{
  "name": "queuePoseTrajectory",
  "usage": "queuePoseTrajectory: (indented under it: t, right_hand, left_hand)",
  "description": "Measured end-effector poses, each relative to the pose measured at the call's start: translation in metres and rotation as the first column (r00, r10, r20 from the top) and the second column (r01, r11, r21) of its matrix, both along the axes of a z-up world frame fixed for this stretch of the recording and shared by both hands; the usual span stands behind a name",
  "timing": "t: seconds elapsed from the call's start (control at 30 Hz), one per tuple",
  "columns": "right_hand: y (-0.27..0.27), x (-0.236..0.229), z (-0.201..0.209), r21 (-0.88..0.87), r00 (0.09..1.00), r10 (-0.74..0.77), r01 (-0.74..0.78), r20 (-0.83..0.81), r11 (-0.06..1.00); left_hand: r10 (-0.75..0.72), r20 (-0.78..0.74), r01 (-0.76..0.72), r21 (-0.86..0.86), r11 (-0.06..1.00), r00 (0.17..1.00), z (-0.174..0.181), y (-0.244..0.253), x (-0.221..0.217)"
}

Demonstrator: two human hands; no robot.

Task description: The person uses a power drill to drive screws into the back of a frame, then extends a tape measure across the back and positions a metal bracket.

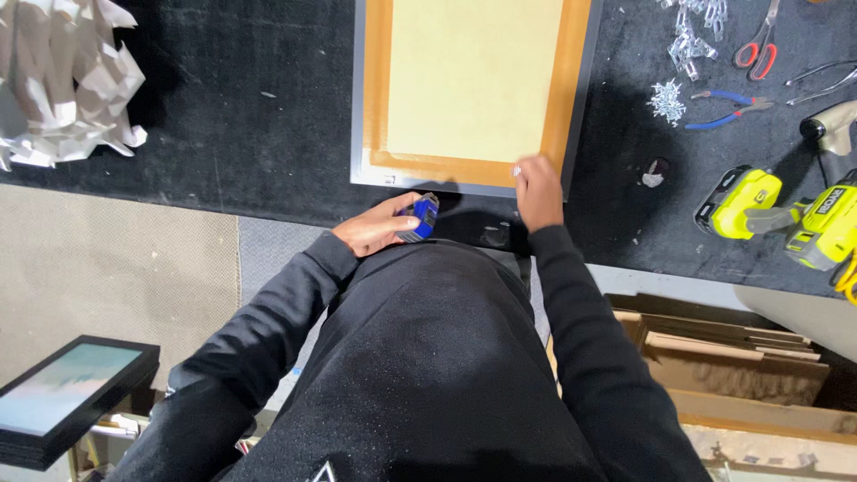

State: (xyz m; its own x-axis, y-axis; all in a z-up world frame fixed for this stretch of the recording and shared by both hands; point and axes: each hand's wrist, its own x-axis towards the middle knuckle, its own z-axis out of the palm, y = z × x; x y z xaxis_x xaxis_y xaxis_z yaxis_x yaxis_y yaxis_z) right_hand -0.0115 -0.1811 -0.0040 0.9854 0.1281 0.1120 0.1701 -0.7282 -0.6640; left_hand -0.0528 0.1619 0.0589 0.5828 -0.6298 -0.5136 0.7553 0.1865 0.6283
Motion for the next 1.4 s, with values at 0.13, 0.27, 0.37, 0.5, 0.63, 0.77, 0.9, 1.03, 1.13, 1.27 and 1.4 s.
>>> queuePoseTrajectory:
  t: [0.13, 0.27, 0.37, 0.5, 0.63, 0.77, 0.9, 1.03, 1.13, 1.27, 1.4]
  right_hand:
    - [0.019, 0.030, 0.035, 0.142, 0.999, -0.041, 0.038, 0.018, 0.989]
    - [0.055, 0.011, 0.115, 0.698, 0.957, 0.092, 0.134, -0.276, 0.703]
    - [0.068, -0.046, 0.087, 0.865, 0.896, 0.347, 0.076, -0.278, 0.497]
    - [0.016, -0.063, 0.076, 0.806, 0.839, 0.362, 0.142, -0.406, 0.575]
    - [-0.036, -0.079, 0.075, 0.275, 0.856, 0.250, -0.132, -0.453, 0.952]
    - [-0.065, -0.060, 0.106, 0.100, 0.762, 0.370, -0.377, -0.532, 0.921]
    - [-0.082, -0.036, 0.133, 0.079, 0.686, 0.383, -0.431, -0.619, 0.899]
    - [-0.098, -0.020, 0.137, -0.044, 0.616, 0.393, -0.571, -0.682, 0.819]
    - [-0.101, -0.017, 0.128, -0.068, 0.588, 0.390, -0.607, -0.709, 0.792]
    - [-0.103, -0.009, 0.127, -0.151, 0.599, 0.342, -0.621, -0.724, 0.769]
    - [-0.118, 0.000, 0.124, -0.213, 0.643, 0.275, -0.575, -0.715, 0.790]
  left_hand:
    - [0.095, -0.070, -0.091, 0.051, 0.995, 0.993, 0.023, -0.019, 0.002]
    - [0.170, -0.089, -0.165, 0.064, 0.984, 0.981, 0.063, -0.065, 0.017]
    - [0.121, -0.019, -0.120, 0.050, 0.992, 0.992, -0.002, -0.119, 0.010]
    - [-0.119, -0.015, 0.119, 0.227, 0.967, 0.993, 0.033, -0.129, 0.011]
    - [-0.165, 0.382, -0.009, 0.413, 0.911, 0.909, -0.030, -0.156, 0.007]
    - [-0.314, 0.454, 0.051, 0.504, 0.862, 0.834, -0.090, -0.199, -0.006]
    - [-0.087, 0.273, 0.003, 0.295, 0.956, 0.958, -0.079, -0.216, -0.014]
    - [0.129, -0.030, -0.118, 0.239, 0.964, 0.991, -0.059, -0.235, -0.022]
    - [0.171, -0.038, -0.156, 0.251, 0.955, 0.985, -0.086, -0.250, -0.030]
    - [0.363, -0.133, -0.318, 0.277, 0.907, 0.922, -0.112, -0.268, -0.038]
    - [0.531, -0.158, -0.465, 0.322, 0.825, 0.832, -0.087, -0.277, -0.031]
